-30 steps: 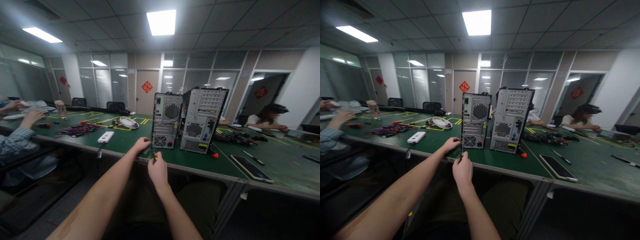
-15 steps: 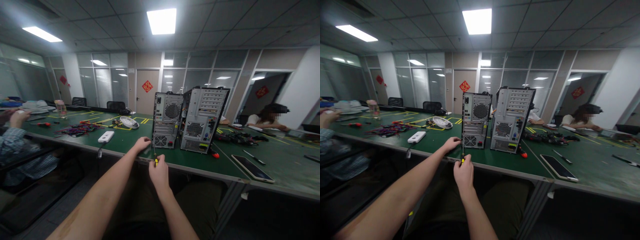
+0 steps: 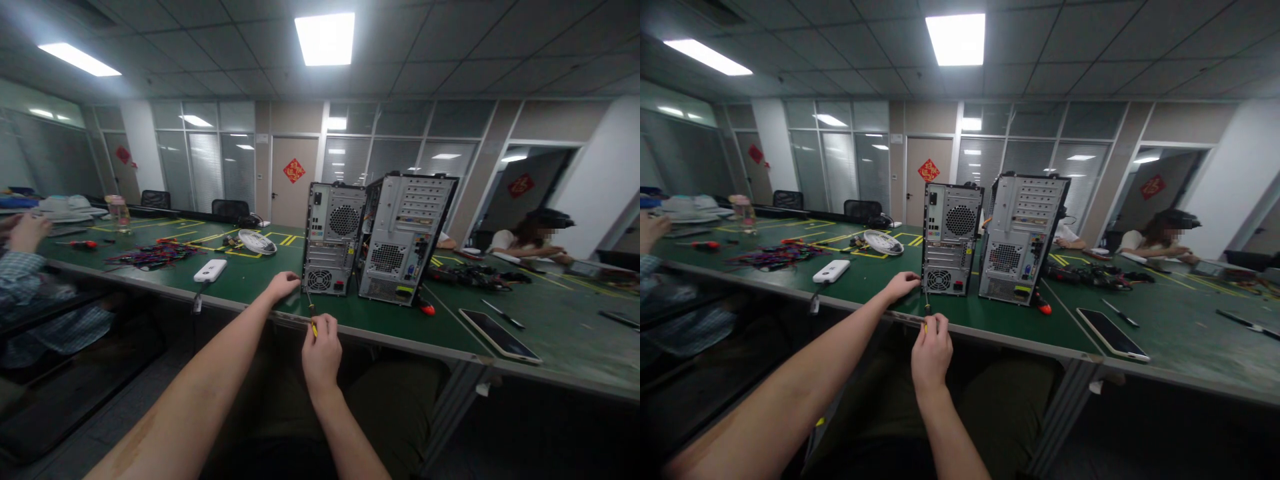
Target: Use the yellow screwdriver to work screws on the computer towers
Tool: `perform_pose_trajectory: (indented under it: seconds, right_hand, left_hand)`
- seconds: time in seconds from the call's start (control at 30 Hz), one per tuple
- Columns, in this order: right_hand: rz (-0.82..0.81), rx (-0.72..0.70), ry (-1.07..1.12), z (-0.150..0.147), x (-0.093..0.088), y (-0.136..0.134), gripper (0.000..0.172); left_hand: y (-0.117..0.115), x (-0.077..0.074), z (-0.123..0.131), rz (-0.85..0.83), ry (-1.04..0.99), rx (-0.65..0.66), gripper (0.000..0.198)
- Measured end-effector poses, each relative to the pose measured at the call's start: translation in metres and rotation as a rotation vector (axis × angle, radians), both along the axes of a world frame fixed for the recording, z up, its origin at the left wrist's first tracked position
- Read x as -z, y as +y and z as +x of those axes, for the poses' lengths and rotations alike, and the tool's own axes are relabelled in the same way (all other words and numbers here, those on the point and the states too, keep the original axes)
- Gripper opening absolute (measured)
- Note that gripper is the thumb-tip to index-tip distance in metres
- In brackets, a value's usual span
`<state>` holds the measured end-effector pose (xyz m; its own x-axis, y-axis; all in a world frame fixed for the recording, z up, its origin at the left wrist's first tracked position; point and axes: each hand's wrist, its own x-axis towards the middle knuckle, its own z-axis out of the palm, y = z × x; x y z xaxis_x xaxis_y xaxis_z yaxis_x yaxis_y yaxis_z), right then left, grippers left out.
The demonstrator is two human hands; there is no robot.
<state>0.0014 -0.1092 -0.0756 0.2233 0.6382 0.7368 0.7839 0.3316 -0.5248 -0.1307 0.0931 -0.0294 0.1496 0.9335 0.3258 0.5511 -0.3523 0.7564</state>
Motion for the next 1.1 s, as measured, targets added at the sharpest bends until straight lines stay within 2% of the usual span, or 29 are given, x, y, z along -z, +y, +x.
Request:
perform_pose_trajectory:
  seconds: [0.17,0.4,0.63,0.9,1.1]
  right_hand:
    - [0.116,-0.050,0.013,0.003,0.007,-0.002,0.030]
    - [0.092,-0.104,0.046,0.000,0.011,-0.013,0.038]
    - [0.129,-0.121,0.048,0.003,0.006,-0.016,0.023]
    - [0.156,-0.140,0.068,-0.006,-0.002,-0.026,0.031]
    - [0.145,-0.169,0.086,-0.002,-0.009,-0.027,0.022]
  left_hand:
    - [-0.004,-0.003,0.000,-0.001,-0.001,-0.006,0.023]
    - [-0.003,-0.002,-0.001,0.004,0.002,-0.006,0.024]
    - [0.001,0.002,-0.001,0.008,0.001,0.002,0.024]
    - [-0.003,-0.001,-0.001,0.004,-0.001,0.001,0.025]
    - [-0.001,0.000,-0.002,0.004,-0.002,0.008,0.025]
